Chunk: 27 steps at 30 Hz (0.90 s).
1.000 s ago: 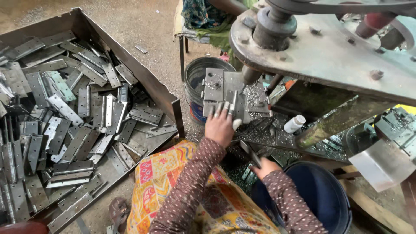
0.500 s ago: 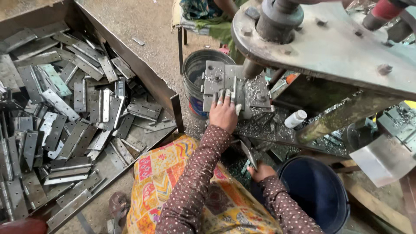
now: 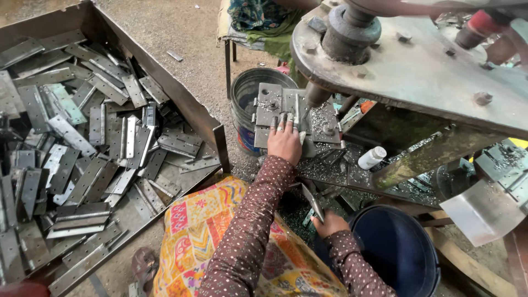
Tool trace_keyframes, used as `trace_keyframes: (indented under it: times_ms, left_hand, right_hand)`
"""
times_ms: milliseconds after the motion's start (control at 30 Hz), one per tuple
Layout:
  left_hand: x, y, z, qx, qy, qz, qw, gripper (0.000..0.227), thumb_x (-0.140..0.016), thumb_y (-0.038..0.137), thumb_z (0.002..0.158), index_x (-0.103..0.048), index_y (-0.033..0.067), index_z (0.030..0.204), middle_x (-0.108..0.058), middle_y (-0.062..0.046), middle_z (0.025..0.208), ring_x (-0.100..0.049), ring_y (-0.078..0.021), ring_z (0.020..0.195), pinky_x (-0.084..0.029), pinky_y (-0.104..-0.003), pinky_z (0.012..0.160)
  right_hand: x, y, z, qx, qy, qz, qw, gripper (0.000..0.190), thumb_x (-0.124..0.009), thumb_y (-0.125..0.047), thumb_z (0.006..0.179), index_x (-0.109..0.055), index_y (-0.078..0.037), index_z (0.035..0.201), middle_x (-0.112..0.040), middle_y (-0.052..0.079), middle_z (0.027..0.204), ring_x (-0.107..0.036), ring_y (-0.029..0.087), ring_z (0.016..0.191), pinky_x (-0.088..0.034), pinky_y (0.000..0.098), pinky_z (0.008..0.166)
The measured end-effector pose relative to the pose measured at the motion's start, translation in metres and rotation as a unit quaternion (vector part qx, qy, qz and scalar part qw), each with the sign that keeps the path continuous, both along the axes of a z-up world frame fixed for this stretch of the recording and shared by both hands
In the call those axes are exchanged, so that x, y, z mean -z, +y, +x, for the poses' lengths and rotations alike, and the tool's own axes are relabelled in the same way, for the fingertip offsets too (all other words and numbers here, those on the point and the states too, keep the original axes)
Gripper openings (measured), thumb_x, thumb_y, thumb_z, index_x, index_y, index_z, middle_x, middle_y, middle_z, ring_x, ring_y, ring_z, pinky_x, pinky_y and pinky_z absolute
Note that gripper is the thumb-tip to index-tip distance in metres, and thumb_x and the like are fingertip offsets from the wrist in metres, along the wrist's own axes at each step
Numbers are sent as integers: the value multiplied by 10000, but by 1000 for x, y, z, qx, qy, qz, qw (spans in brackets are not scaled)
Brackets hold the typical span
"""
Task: The person repeatedly picks up metal hinge pieces from a bin, places them into a manual punching machine, and operates the lever to punch holes. The processed pieces are then returned to the bin.
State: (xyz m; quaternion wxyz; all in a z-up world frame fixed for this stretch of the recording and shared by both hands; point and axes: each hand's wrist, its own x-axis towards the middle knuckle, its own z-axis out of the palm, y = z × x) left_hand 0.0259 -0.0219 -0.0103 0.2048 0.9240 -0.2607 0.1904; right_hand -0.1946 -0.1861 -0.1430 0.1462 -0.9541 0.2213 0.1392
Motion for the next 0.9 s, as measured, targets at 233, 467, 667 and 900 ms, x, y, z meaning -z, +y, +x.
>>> trace_keyframes:
  times_ms: [233,467,667,900]
  left_hand:
    - [-8,13,-14,6,-37,-18,999,309,-536,159,888,-719,8,1087,-620,-193,1362,-568,-325,1301,-404,-537,1070]
    - [-8,2,21,0,70,35,997,270,-524,154,925,-751,46,1026,-621,-169,1364,-560,-312,1307,-385,-553,1117]
    - [-2,7,24,3,88,42,995,279,-511,154,944,-751,42,1033,-602,-178,1405,-575,-310,1279,-383,-549,1107]
    - [-11,11,15,31,65,55,996,319,-470,179,1000,-742,40,1092,-613,-167,1397,-515,-297,1379,-326,-514,1171]
  right_hand:
    - [-31,-16,24,-10,46,18,999,631,-713,-600,801,-670,-56,1117,-764,166,945,-757,312,853,-600,427,819]
    - [-40,-6,16,-6,80,-32,996,675,-676,-653,817,-659,-42,1103,-752,168,897,-737,319,816,-597,438,795]
    - [40,1,-13,-25,58,-42,997,806,-550,-632,956,-443,3,1440,-720,200,832,-727,330,738,-620,443,668]
    - [-68,6,11,45,42,35,998,675,-556,-676,897,-595,-101,1248,-757,99,944,-740,246,804,-600,395,793]
